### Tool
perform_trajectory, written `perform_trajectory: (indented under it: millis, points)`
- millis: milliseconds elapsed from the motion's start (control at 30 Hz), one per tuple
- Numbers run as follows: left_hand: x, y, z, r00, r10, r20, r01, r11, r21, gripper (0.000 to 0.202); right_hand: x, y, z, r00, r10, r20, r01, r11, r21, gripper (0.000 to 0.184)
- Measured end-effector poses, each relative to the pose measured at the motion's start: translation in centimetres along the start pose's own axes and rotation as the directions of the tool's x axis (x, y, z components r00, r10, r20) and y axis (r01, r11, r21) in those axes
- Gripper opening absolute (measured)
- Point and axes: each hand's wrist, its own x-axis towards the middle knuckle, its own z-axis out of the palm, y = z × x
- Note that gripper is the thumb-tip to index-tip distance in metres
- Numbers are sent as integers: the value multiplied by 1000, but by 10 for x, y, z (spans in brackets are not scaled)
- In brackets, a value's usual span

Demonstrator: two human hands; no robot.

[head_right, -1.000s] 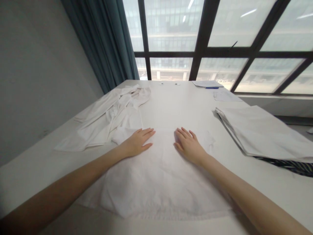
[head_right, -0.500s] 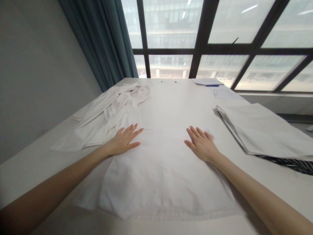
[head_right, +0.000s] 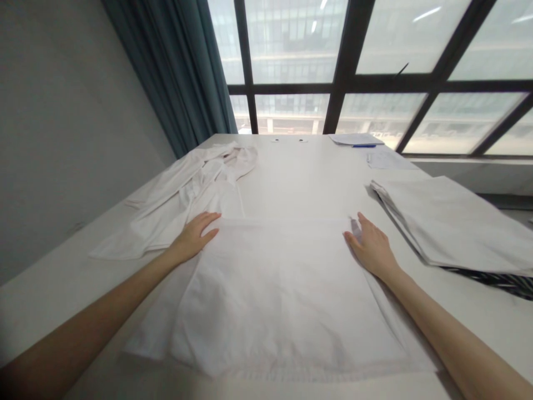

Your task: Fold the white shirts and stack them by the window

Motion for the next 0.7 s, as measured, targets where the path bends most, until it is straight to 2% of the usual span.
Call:
perform_trajectory:
  millis: [133, 300, 400, 533, 633, 700]
  points:
    - [5, -6, 0, 992, -51, -114, 36, 991, -131, 44, 1, 4, -5, 996, 79, -34, -71, 975, 210, 71]
    - [6, -8, 4, 986, -57, -158, 44, 995, -90, 33, 1, 2, -9, 995, 27, -92, 16, 899, 437, 73]
    - [6, -5, 4, 980, -56, -191, 41, 996, -81, 26, 3, -1, -10, 990, 51, -131, 24, 857, 515, 72]
    - [6, 2, -1, 980, -90, -178, 71, 991, -110, 17, 7, -3, -13, 977, 176, -122, -72, 809, 584, 66]
    - [5, 6, -3, 968, -147, -204, 99, 969, -228, 18, 8, -3, -15, 963, 263, -54, -177, 772, 610, 58]
    - [6, 5, -2, 951, -198, -236, 116, 940, -321, 25, 8, -4, -18, 948, 313, -61, -209, 754, 622, 51]
